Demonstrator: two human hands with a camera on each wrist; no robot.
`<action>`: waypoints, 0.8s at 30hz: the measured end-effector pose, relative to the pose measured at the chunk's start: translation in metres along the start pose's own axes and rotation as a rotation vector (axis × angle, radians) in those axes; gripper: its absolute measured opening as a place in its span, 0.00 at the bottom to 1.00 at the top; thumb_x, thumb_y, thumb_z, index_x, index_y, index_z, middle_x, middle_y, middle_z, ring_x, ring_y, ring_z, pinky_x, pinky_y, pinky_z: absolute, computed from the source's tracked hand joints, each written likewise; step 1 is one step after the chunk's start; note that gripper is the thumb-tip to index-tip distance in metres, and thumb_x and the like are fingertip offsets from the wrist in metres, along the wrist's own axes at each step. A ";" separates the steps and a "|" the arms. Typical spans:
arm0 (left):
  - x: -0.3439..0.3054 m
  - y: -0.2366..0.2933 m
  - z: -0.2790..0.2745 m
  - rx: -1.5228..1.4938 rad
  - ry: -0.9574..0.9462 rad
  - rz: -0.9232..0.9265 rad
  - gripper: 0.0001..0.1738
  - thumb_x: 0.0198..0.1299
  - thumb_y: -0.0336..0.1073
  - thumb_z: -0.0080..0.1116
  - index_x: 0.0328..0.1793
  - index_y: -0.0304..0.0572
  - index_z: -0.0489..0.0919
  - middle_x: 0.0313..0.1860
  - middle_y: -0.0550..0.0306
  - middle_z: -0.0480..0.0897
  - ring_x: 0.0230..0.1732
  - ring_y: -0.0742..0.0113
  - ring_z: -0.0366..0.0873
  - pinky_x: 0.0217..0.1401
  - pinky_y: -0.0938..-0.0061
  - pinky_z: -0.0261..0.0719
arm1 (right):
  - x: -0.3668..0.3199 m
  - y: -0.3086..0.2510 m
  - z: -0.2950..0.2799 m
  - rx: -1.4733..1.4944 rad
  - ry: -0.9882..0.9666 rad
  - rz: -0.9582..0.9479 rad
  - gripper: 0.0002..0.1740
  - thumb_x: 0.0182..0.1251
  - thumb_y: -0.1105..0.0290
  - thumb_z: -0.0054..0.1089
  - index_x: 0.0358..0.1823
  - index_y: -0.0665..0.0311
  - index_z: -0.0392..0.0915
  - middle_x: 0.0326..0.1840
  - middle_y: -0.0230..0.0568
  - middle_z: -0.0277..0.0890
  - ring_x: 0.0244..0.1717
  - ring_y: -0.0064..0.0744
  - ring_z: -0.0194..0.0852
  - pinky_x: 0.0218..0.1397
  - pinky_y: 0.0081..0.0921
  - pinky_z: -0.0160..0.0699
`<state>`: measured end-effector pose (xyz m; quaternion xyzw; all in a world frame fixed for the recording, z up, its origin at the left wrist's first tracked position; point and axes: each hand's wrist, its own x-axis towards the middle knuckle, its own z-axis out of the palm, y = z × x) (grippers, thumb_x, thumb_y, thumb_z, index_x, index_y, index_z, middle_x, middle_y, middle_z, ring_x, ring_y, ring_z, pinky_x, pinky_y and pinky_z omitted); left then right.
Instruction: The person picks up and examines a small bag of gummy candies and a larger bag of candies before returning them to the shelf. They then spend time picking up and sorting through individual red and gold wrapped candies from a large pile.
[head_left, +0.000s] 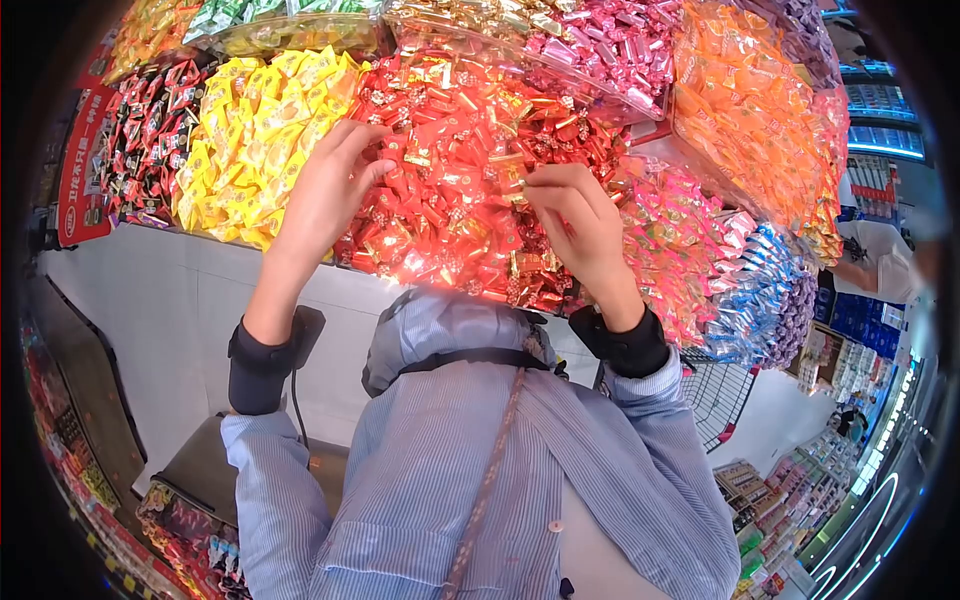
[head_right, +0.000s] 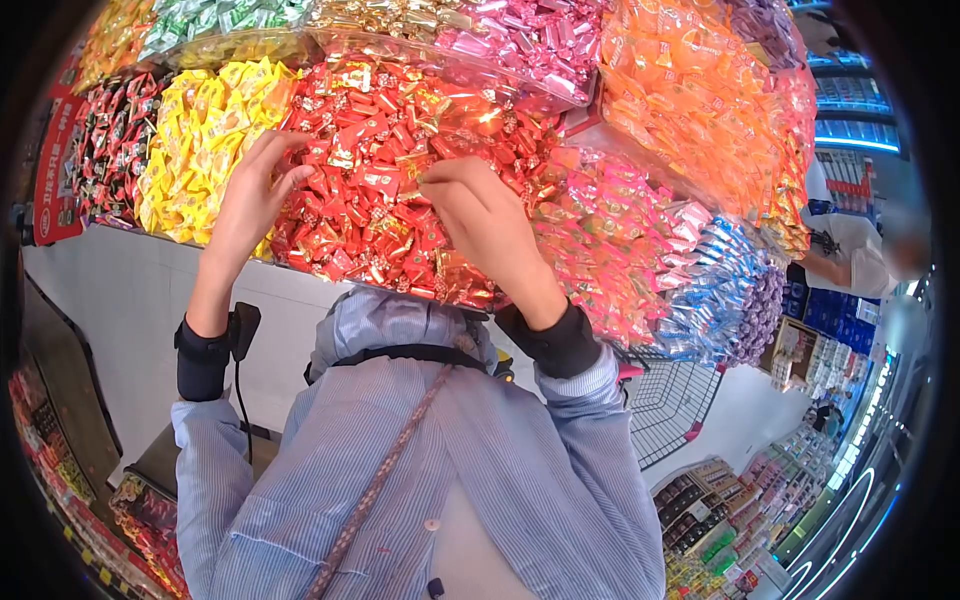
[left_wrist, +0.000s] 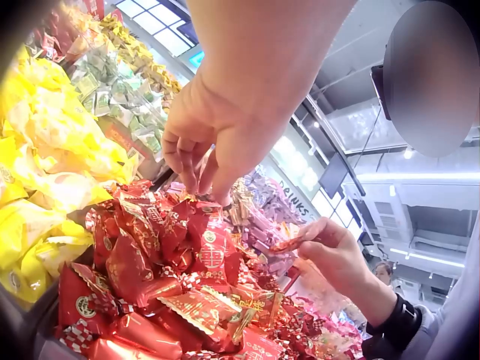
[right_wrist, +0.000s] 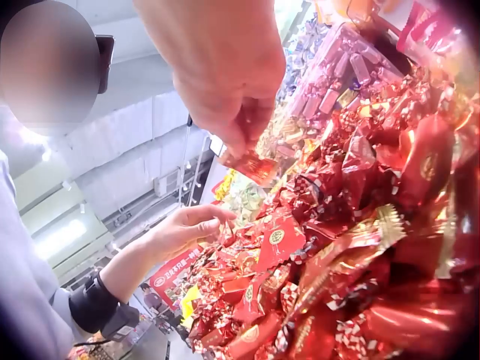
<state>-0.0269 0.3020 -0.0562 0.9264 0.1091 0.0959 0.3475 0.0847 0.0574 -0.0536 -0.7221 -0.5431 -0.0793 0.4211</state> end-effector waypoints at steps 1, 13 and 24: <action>0.001 0.001 0.001 -0.001 0.006 0.015 0.15 0.55 0.34 0.61 0.49 0.38 0.76 0.41 0.50 0.75 0.39 0.56 0.76 0.43 0.68 0.74 | -0.004 -0.003 -0.003 -0.021 0.026 -0.058 0.14 0.47 0.81 0.61 0.37 0.67 0.74 0.41 0.43 0.74 0.40 0.43 0.75 0.38 0.30 0.77; -0.007 0.064 0.006 -0.837 -0.331 -0.005 0.18 0.66 0.37 0.52 0.58 0.37 0.73 0.47 0.56 0.80 0.48 0.72 0.76 0.52 0.76 0.73 | -0.012 -0.038 -0.013 0.079 0.083 -0.255 0.16 0.46 0.86 0.65 0.32 0.65 0.68 0.42 0.45 0.75 0.36 0.44 0.79 0.33 0.32 0.79; 0.042 0.007 0.017 -0.799 -0.092 -0.127 0.09 0.59 0.29 0.60 0.45 0.37 0.75 0.32 0.65 0.79 0.35 0.81 0.76 0.39 0.85 0.73 | -0.013 -0.010 -0.002 0.030 0.028 0.259 0.10 0.56 0.79 0.59 0.41 0.66 0.74 0.49 0.45 0.71 0.50 0.45 0.73 0.50 0.32 0.74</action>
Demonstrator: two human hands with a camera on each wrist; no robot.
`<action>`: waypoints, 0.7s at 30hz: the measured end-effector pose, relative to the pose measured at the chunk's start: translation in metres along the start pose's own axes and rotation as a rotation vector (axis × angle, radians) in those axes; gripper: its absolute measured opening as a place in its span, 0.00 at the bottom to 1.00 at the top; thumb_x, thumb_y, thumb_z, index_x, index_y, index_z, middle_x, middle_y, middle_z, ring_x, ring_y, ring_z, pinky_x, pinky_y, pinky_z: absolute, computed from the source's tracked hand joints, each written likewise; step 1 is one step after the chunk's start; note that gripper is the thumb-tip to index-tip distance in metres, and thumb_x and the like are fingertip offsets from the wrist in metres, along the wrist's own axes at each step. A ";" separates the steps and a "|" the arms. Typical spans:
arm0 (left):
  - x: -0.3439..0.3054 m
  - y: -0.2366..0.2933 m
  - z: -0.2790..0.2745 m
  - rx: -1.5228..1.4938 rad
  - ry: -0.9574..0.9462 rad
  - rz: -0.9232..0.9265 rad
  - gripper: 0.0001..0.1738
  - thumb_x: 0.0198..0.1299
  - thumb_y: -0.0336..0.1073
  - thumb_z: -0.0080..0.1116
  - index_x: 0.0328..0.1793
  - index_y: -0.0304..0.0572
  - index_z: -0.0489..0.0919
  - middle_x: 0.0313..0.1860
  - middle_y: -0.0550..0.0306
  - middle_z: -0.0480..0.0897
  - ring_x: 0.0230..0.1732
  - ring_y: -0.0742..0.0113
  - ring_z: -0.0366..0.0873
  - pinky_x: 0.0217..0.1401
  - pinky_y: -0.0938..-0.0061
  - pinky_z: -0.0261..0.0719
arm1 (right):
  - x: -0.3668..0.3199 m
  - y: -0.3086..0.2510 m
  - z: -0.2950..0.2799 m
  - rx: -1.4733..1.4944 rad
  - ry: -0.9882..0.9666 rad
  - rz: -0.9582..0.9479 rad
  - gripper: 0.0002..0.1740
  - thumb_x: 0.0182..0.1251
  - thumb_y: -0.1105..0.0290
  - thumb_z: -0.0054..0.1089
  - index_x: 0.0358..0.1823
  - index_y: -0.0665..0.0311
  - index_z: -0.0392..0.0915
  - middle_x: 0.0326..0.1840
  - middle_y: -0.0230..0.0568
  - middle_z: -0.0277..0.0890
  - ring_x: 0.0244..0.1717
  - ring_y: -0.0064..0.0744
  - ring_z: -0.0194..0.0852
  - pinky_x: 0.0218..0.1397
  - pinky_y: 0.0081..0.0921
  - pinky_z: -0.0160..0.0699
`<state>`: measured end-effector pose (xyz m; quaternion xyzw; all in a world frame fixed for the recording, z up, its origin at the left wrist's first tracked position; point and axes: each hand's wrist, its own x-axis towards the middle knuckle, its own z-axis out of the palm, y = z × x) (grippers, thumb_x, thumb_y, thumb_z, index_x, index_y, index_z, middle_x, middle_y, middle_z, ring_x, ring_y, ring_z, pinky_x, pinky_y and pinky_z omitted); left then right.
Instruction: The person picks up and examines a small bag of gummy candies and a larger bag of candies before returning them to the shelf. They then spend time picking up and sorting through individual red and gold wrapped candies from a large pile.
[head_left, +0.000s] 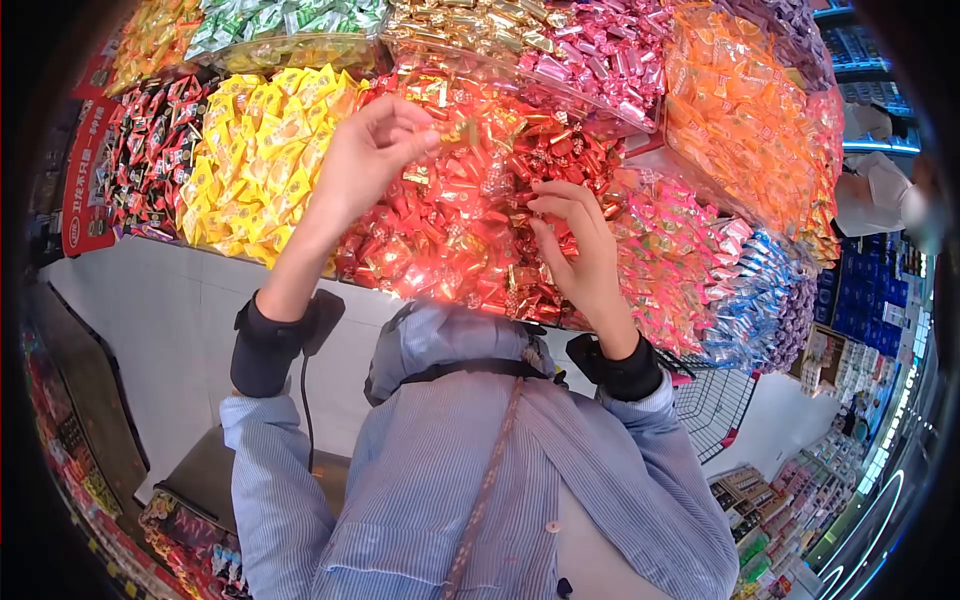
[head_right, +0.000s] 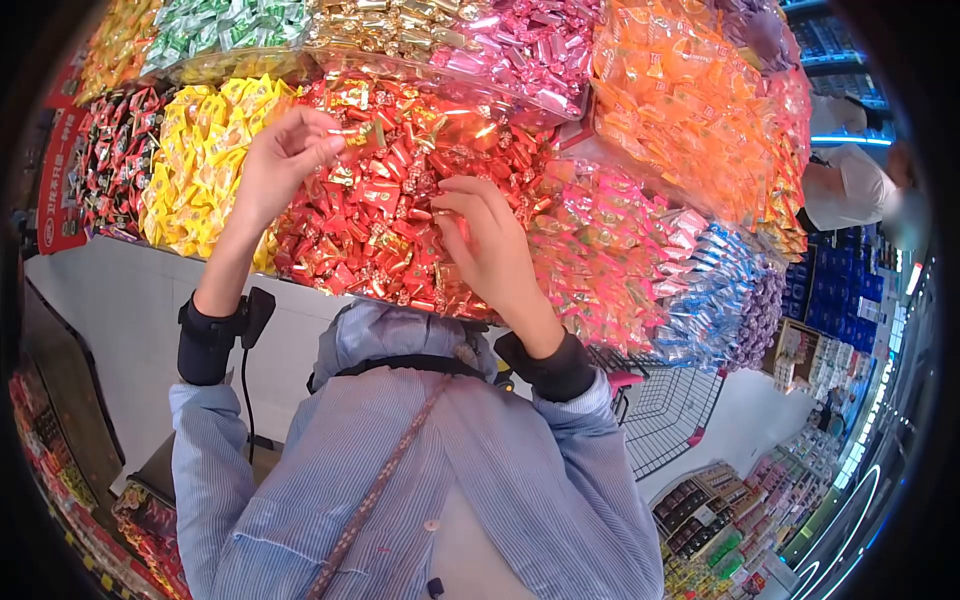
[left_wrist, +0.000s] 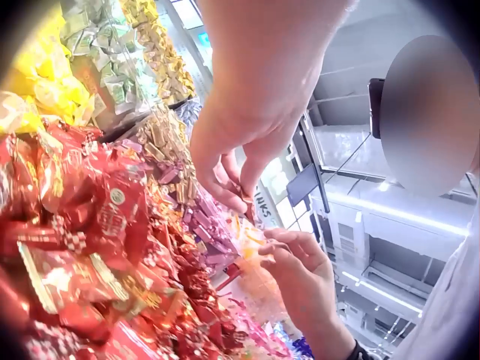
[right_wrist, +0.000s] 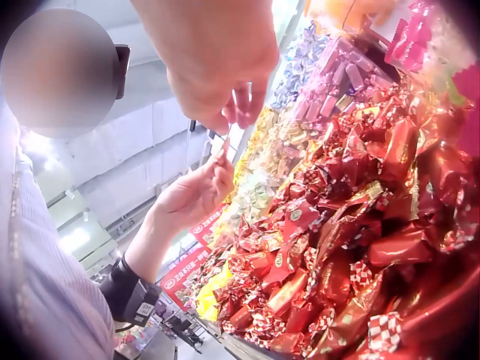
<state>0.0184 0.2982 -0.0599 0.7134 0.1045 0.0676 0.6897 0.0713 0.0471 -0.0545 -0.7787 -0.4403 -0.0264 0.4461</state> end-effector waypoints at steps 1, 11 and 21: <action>0.012 -0.004 -0.008 0.077 0.070 0.029 0.09 0.59 0.30 0.61 0.45 0.38 0.76 0.32 0.67 0.79 0.34 0.81 0.75 0.39 0.86 0.72 | 0.000 0.003 0.000 0.007 -0.025 0.034 0.11 0.56 0.79 0.58 0.41 0.65 0.74 0.49 0.45 0.71 0.50 0.46 0.72 0.50 0.32 0.73; 0.060 -0.013 -0.021 0.711 0.134 0.099 0.11 0.53 0.35 0.66 0.38 0.38 0.78 0.29 0.63 0.80 0.32 0.77 0.76 0.39 0.79 0.74 | -0.006 0.014 0.000 0.032 -0.059 0.132 0.09 0.57 0.79 0.57 0.40 0.65 0.74 0.48 0.45 0.72 0.49 0.45 0.73 0.46 0.31 0.74; 0.055 0.013 0.001 1.107 -0.140 0.654 0.11 0.51 0.29 0.59 0.43 0.44 0.78 0.39 0.56 0.76 0.48 0.57 0.73 0.51 0.67 0.72 | -0.006 0.017 -0.001 0.044 -0.043 0.143 0.09 0.56 0.81 0.57 0.39 0.65 0.74 0.47 0.44 0.73 0.46 0.43 0.74 0.41 0.29 0.74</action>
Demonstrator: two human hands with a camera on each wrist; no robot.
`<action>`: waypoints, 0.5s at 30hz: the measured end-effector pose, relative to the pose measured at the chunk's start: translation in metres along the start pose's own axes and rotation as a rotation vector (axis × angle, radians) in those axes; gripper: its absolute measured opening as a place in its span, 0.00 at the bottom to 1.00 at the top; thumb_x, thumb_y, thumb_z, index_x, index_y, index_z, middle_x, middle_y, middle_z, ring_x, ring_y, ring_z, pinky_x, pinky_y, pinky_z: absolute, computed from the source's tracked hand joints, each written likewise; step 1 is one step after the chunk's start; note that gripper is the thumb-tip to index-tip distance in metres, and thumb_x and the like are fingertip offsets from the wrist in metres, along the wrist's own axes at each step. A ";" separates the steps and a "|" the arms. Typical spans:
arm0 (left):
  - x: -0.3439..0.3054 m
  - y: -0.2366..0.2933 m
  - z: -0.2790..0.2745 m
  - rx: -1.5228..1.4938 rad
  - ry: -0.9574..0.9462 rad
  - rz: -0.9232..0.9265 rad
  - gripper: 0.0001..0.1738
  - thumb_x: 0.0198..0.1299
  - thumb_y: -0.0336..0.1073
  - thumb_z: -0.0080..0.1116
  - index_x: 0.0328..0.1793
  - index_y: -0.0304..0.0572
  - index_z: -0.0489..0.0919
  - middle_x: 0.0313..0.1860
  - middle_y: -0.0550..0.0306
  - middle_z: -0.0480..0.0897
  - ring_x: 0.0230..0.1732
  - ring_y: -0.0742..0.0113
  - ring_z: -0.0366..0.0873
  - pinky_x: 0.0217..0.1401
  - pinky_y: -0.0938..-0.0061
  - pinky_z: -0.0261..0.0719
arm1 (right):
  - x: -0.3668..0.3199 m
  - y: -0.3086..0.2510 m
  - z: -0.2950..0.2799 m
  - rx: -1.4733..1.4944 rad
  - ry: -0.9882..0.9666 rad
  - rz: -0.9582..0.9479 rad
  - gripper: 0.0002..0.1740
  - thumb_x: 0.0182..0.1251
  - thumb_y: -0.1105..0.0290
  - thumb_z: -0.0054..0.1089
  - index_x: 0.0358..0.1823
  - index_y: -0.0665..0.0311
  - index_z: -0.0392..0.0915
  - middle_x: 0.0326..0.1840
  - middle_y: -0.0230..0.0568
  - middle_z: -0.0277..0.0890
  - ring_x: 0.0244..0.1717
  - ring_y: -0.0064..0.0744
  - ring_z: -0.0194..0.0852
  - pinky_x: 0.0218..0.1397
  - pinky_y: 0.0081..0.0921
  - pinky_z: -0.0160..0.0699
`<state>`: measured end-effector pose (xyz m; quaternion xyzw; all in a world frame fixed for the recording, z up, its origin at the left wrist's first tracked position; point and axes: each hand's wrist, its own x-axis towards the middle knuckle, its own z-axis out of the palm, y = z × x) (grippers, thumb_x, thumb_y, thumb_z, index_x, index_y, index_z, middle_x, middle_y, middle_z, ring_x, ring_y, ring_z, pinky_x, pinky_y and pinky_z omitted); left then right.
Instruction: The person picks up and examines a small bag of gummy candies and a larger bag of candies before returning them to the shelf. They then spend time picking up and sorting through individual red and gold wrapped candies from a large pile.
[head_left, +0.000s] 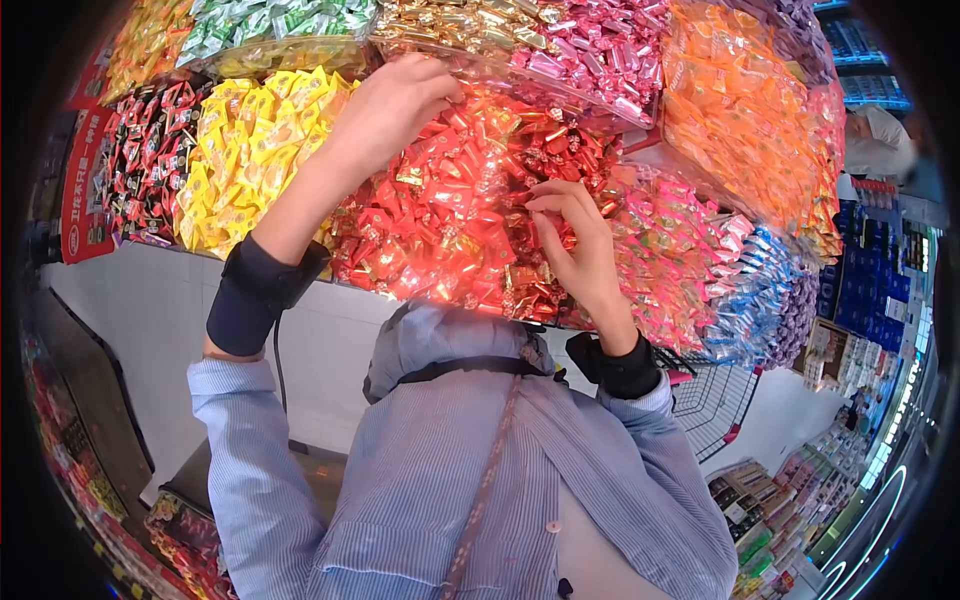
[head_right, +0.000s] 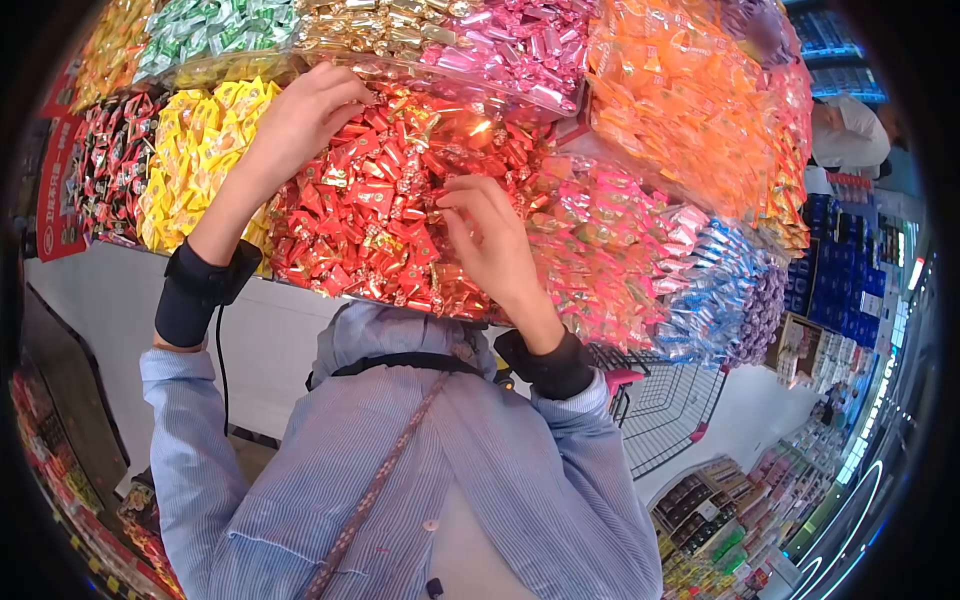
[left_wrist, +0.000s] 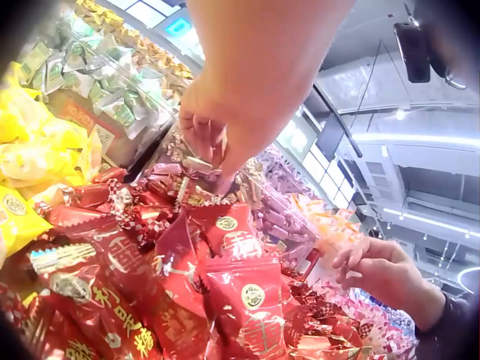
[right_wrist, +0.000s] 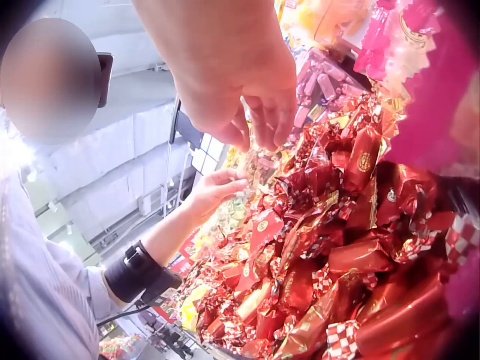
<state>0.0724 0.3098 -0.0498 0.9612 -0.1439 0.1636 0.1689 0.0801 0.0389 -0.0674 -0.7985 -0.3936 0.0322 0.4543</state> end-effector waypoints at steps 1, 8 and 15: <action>0.003 0.002 0.003 0.027 -0.059 0.039 0.11 0.51 0.29 0.59 0.43 0.44 0.78 0.40 0.57 0.76 0.49 0.57 0.72 0.52 0.66 0.71 | 0.001 -0.002 0.000 0.015 -0.004 0.015 0.09 0.56 0.81 0.57 0.39 0.65 0.74 0.47 0.44 0.73 0.46 0.44 0.74 0.42 0.29 0.74; 0.015 -0.005 0.023 0.140 -0.298 0.153 0.12 0.51 0.30 0.57 0.43 0.43 0.77 0.43 0.59 0.76 0.54 0.60 0.69 0.58 0.65 0.66 | 0.001 -0.001 -0.002 0.005 0.022 -0.035 0.10 0.55 0.81 0.58 0.39 0.65 0.74 0.46 0.44 0.73 0.47 0.45 0.74 0.45 0.30 0.74; 0.015 0.011 0.012 -0.172 -0.017 0.060 0.13 0.53 0.33 0.60 0.45 0.42 0.77 0.41 0.58 0.78 0.49 0.58 0.74 0.52 0.67 0.72 | -0.001 -0.006 -0.006 0.050 0.038 0.063 0.09 0.56 0.82 0.57 0.39 0.66 0.74 0.46 0.43 0.73 0.45 0.39 0.75 0.45 0.27 0.74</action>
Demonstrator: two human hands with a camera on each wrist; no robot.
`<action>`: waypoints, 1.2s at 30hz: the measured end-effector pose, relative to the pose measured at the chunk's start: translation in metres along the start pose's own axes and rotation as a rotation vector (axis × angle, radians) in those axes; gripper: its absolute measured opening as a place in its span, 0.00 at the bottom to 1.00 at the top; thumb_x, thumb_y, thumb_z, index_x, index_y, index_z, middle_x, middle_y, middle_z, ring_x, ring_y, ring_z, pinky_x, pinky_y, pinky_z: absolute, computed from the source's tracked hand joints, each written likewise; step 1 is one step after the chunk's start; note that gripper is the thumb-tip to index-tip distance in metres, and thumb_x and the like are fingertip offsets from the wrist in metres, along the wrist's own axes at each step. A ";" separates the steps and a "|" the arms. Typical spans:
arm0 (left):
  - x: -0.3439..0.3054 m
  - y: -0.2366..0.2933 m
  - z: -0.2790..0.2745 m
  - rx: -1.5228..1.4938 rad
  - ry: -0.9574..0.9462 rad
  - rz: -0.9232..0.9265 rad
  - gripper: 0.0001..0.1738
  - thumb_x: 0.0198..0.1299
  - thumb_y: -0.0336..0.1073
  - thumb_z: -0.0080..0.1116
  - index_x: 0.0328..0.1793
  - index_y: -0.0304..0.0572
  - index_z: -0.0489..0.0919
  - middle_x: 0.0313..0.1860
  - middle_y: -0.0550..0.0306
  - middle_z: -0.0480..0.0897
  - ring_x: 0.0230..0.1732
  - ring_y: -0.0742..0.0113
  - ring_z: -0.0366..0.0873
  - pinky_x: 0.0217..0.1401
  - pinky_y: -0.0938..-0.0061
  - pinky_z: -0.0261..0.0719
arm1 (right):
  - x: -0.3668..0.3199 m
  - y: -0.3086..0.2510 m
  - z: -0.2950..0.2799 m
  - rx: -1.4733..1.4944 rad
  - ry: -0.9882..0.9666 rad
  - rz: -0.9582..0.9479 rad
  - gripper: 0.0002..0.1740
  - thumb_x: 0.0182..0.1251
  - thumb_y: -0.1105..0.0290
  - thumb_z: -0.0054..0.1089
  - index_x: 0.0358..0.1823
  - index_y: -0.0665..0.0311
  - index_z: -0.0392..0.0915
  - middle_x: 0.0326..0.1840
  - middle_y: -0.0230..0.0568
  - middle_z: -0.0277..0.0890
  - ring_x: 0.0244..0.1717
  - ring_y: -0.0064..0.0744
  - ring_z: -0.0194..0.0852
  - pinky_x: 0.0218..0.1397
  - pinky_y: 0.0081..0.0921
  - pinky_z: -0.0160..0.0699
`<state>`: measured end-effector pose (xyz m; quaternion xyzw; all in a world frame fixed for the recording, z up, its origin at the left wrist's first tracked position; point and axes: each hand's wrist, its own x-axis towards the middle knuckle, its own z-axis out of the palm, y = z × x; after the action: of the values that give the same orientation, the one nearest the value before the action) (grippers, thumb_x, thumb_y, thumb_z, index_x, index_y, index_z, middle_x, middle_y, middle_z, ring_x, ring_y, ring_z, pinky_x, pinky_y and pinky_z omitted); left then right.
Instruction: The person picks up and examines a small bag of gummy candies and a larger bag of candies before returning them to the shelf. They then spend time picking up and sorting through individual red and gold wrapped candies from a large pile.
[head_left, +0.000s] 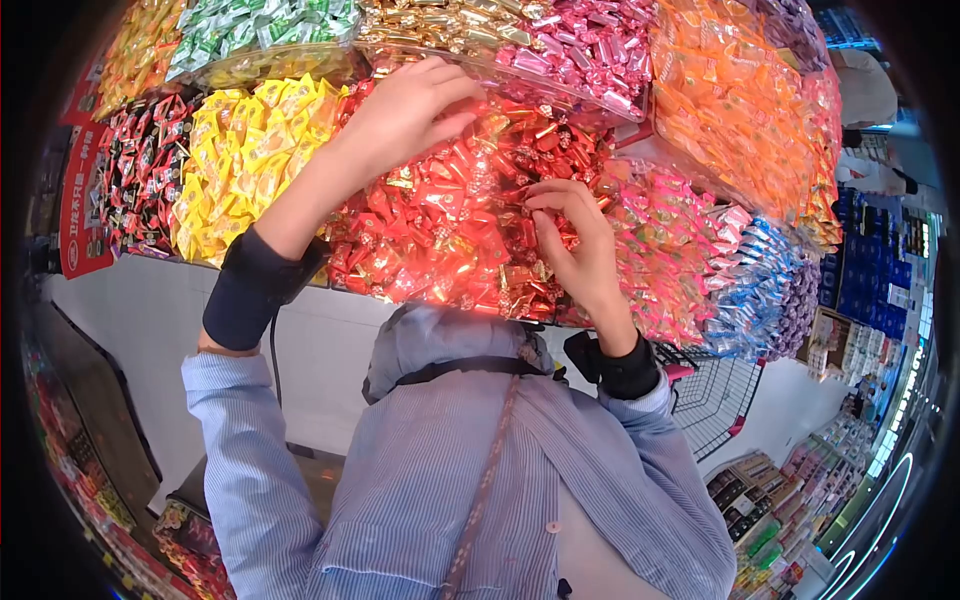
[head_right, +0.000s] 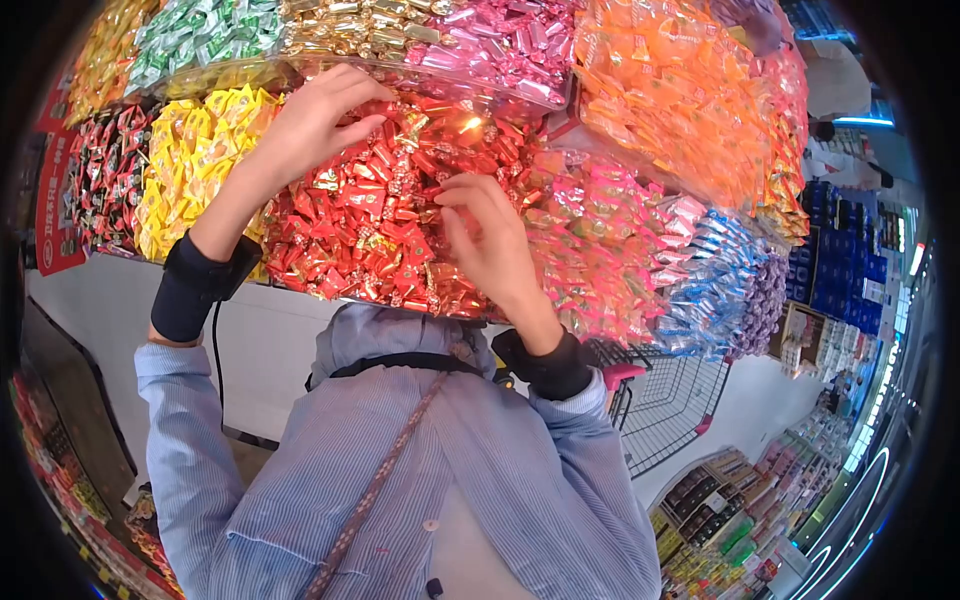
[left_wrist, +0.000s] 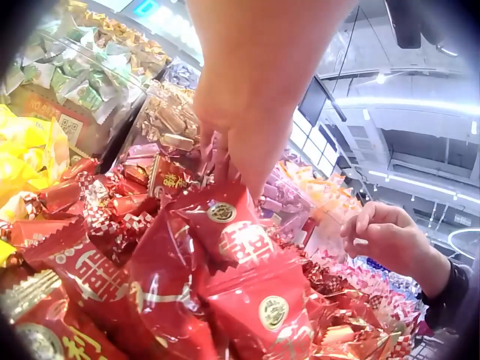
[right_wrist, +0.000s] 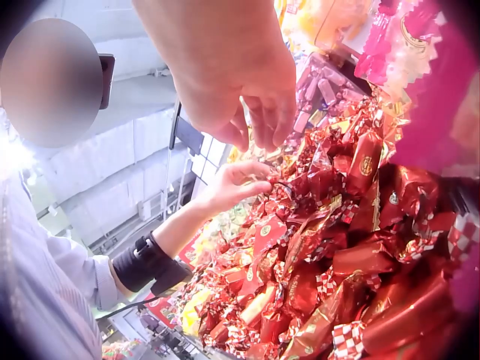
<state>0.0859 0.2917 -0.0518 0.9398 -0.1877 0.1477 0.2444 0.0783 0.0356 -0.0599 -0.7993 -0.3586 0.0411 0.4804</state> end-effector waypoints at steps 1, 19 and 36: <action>0.000 0.011 -0.003 -0.104 0.077 -0.025 0.13 0.54 0.33 0.61 0.46 0.42 0.77 0.42 0.58 0.78 0.47 0.58 0.75 0.50 0.68 0.73 | 0.000 0.002 0.000 0.027 0.019 -0.001 0.10 0.56 0.81 0.57 0.40 0.66 0.74 0.46 0.43 0.73 0.45 0.38 0.75 0.44 0.27 0.74; -0.056 0.109 0.001 -0.555 0.041 -0.230 0.14 0.49 0.29 0.66 0.43 0.37 0.78 0.40 0.52 0.77 0.42 0.58 0.78 0.43 0.70 0.77 | -0.008 -0.020 -0.003 0.094 -0.112 -0.152 0.18 0.47 0.79 0.67 0.42 0.66 0.74 0.40 0.43 0.75 0.40 0.42 0.74 0.41 0.32 0.74; -0.074 0.096 -0.003 -0.432 0.100 -0.421 0.17 0.52 0.33 0.64 0.48 0.40 0.77 0.41 0.54 0.78 0.39 0.63 0.78 0.43 0.72 0.76 | -0.003 0.036 -0.026 -0.520 0.167 0.206 0.11 0.50 0.73 0.66 0.35 0.65 0.76 0.34 0.43 0.75 0.39 0.46 0.72 0.42 0.37 0.71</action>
<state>-0.0211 0.2359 -0.0378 0.8760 -0.0036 0.0966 0.4726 0.1063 0.0045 -0.0757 -0.9284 -0.2333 -0.0696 0.2808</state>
